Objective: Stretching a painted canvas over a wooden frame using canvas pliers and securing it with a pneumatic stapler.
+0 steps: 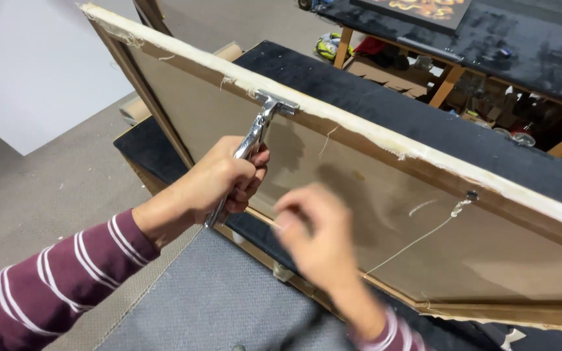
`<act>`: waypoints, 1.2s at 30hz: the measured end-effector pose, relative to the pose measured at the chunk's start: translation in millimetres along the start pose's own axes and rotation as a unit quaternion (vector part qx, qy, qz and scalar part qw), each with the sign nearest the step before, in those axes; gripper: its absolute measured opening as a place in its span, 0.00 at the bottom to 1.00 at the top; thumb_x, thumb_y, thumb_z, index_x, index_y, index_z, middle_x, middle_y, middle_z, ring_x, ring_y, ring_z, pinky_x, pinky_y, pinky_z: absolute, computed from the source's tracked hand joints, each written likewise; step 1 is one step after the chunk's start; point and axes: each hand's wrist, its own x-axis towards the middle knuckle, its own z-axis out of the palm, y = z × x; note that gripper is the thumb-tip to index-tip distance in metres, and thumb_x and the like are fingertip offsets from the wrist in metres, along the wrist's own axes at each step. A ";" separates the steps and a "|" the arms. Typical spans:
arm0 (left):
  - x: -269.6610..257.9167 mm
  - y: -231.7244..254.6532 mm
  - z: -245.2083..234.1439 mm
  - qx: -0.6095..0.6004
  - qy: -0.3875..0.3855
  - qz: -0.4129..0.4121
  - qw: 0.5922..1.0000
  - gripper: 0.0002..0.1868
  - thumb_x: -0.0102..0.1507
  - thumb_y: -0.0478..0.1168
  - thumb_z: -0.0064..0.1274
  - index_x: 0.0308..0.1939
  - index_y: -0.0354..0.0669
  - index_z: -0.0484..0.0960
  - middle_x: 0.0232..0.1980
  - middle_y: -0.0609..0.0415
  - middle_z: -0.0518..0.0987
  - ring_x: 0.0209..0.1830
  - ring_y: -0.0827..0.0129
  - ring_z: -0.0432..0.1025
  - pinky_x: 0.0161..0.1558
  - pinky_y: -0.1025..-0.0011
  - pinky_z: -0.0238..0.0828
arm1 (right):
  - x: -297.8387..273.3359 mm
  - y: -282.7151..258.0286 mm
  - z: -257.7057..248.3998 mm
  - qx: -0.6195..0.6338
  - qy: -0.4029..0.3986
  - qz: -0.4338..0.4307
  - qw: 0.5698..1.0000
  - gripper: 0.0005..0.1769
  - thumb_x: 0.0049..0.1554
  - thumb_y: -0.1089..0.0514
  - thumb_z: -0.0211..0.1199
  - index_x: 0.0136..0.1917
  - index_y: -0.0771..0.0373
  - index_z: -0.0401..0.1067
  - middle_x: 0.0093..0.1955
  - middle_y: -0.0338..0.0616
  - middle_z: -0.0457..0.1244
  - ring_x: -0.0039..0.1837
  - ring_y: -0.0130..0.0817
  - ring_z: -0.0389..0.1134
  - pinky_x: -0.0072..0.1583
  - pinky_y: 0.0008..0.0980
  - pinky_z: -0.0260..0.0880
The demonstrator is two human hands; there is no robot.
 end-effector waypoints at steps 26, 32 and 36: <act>-19.6 -2.2 -5.8 0.207 0.023 -0.051 0.977 0.08 0.52 0.33 0.52 0.33 0.30 0.76 0.28 0.45 0.69 0.29 0.65 0.61 0.30 0.65 0.67 | 9.3 -44.2 64.7 0.206 -0.096 0.226 0.947 0.31 0.51 0.35 0.66 0.27 0.64 0.68 0.18 0.49 0.60 0.24 0.38 0.61 0.32 0.32 0.63; -15.3 -3.7 -15.7 0.175 0.014 -0.069 0.982 0.10 0.47 0.31 0.47 0.33 0.37 0.77 0.26 0.50 0.68 0.20 0.60 0.70 0.26 0.65 0.67 | 45.4 -63.6 -25.4 -0.230 0.093 -0.077 0.966 0.16 0.54 0.43 0.74 0.33 0.50 0.73 0.23 0.31 0.63 0.30 0.28 0.67 0.35 0.22 0.67; -23.1 8.1 -16.8 0.129 -0.017 -0.131 0.983 0.08 0.49 0.30 0.39 0.31 0.44 0.63 0.26 0.55 0.61 0.22 0.67 0.60 0.26 0.71 0.60 | 99.0 -45.7 -71.2 -0.451 -0.008 -0.167 0.877 0.25 0.54 0.52 0.80 0.59 0.60 0.71 0.57 0.47 0.65 0.55 0.48 0.64 0.49 0.45 0.66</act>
